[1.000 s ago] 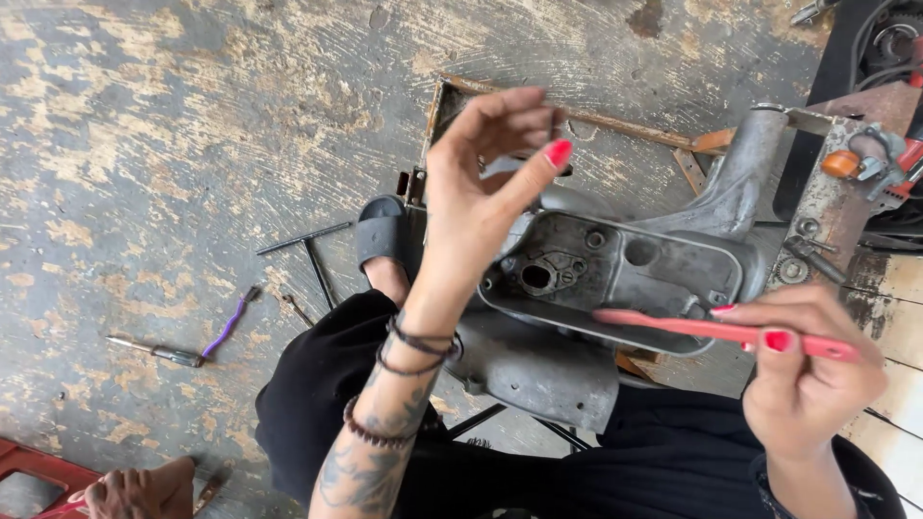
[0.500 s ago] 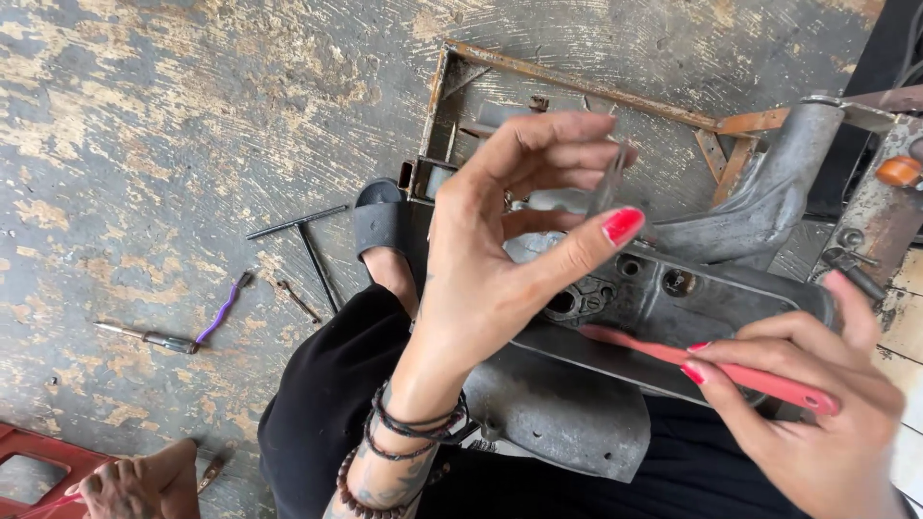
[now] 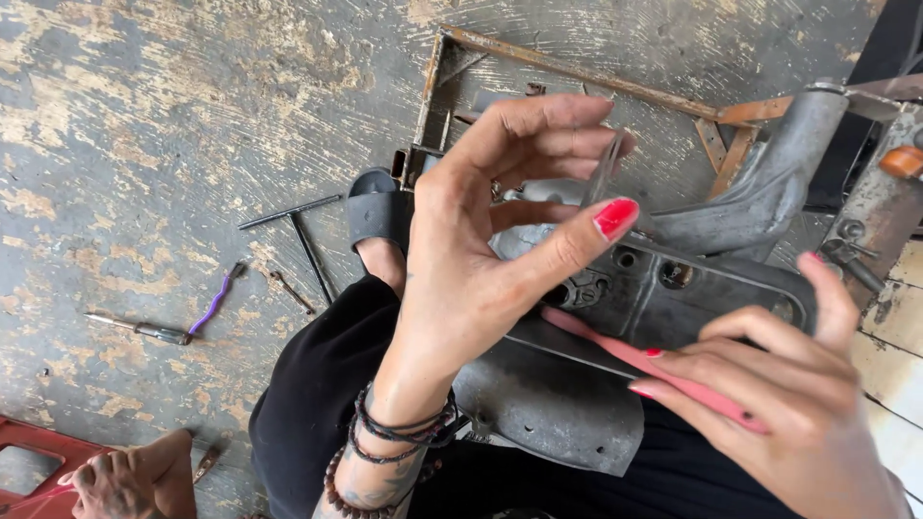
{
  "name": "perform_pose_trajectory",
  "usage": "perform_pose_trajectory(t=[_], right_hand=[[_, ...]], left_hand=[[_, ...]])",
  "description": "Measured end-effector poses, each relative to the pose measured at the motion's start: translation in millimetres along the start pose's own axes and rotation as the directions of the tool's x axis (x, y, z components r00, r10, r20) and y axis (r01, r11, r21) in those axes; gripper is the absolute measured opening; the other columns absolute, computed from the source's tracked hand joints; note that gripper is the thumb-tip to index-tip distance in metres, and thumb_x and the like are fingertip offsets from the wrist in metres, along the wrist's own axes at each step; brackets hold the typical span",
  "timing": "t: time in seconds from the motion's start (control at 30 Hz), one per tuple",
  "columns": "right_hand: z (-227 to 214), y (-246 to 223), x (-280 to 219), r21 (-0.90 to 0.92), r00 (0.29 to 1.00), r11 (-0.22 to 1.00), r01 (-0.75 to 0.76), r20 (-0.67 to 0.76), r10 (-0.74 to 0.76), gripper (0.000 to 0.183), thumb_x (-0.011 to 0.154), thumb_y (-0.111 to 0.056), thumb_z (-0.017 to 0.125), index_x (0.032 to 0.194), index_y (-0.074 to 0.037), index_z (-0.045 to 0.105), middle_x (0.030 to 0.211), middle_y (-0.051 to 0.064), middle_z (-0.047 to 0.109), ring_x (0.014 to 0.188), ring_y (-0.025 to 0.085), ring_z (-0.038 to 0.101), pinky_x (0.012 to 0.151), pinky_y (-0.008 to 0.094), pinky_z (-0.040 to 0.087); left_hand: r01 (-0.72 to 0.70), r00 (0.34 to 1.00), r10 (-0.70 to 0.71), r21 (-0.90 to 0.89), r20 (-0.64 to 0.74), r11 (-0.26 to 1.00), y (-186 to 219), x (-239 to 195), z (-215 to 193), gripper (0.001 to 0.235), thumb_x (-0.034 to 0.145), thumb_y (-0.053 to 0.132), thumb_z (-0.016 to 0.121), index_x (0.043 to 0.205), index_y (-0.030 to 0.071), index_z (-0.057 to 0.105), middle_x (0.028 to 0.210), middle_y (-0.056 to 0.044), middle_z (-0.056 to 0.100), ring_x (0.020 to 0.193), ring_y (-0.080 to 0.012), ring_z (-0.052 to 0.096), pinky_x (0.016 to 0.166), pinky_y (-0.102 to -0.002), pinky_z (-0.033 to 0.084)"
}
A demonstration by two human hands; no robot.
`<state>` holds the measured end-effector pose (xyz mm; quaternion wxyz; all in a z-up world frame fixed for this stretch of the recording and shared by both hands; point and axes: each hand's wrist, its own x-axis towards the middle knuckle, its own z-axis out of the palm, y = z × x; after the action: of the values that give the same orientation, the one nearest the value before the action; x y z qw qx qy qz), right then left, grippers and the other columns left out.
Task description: Cleaning and inspecting a motorcycle engine casing using a small brush
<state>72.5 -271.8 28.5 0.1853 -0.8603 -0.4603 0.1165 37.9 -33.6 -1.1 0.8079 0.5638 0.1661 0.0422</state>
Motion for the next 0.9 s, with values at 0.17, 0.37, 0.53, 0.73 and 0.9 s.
perform_pose_trajectory(t=[0.17, 0.37, 0.53, 0.73, 0.9], right_hand=[[9.0, -1.3, 9.1, 0.030, 0.999, 0.999, 0.039, 0.001, -0.039, 0.018, 0.083, -0.026, 0.081, 0.085, -0.012, 0.071, 0.066, -0.007, 0.065, 0.067, 0.014, 0.056, 0.118, 0.058, 0.024], [16.7, 3.2, 8.3, 0.118, 0.997, 0.990, 0.078, -0.039, -0.073, 0.027, 0.077, -0.029, 0.087, 0.093, -0.013, 0.073, 0.072, -0.007, 0.069, 0.067, 0.014, 0.058, 0.117, 0.058, 0.027], [19.7, -0.6, 14.6, 0.177, 0.995, 0.979, 0.102, -0.029, -0.098, 0.025, 0.079, -0.027, 0.086, 0.089, -0.010, 0.071, 0.072, -0.007, 0.069, 0.070, 0.015, 0.058, 0.116, 0.058, 0.029], [19.5, 4.4, 8.9, 0.294, 0.998, 0.955, 0.050, -0.042, -0.039, 0.021, 0.077, -0.027, 0.084, 0.089, -0.011, 0.076, 0.076, -0.006, 0.068, 0.070, 0.011, 0.059, 0.119, 0.055, 0.030], [10.7, 8.8, -0.7, 0.395, 0.979, 0.918, -0.026, -0.177, 0.104, 0.021, 0.078, -0.023, 0.075, 0.088, -0.004, 0.075, 0.070, 0.001, 0.068, 0.063, 0.014, 0.057, 0.121, 0.050, 0.041]], left_hand=[[-0.003, 1.000, 0.002, 0.013, 0.006, 1.000, -1.7, 2.0, 4.1, 0.046, 0.089, 0.025, 0.074, 0.130, 0.011, 0.058, 0.123, -0.007, 0.075, 0.113, -0.0123, 0.073, 0.089, -0.024, 0.063], [-0.005, 1.000, 0.005, 0.021, 0.001, 1.000, -2.9, 0.4, 3.7, 0.046, 0.090, 0.024, 0.075, 0.130, 0.012, 0.059, 0.123, -0.006, 0.075, 0.116, -0.0115, 0.072, 0.090, -0.024, 0.064], [-0.008, 1.000, 0.007, 0.050, 0.017, 0.999, -1.5, 0.3, 2.5, 0.046, 0.090, 0.025, 0.074, 0.131, 0.012, 0.057, 0.123, -0.007, 0.075, 0.115, -0.0127, 0.073, 0.091, -0.026, 0.064], [-0.052, 0.999, 0.051, 0.077, 0.015, 0.996, -2.6, -3.3, 1.8, 0.043, 0.093, 0.023, 0.074, 0.131, 0.012, 0.057, 0.125, -0.005, 0.074, 0.117, -0.0094, 0.070, 0.093, -0.023, 0.063], [-0.087, 0.996, 0.088, 0.076, 0.001, 0.993, -2.6, -6.8, 0.4, 0.042, 0.095, 0.020, 0.075, 0.132, 0.013, 0.058, 0.124, -0.004, 0.074, 0.118, -0.0102, 0.072, 0.092, -0.024, 0.064]])
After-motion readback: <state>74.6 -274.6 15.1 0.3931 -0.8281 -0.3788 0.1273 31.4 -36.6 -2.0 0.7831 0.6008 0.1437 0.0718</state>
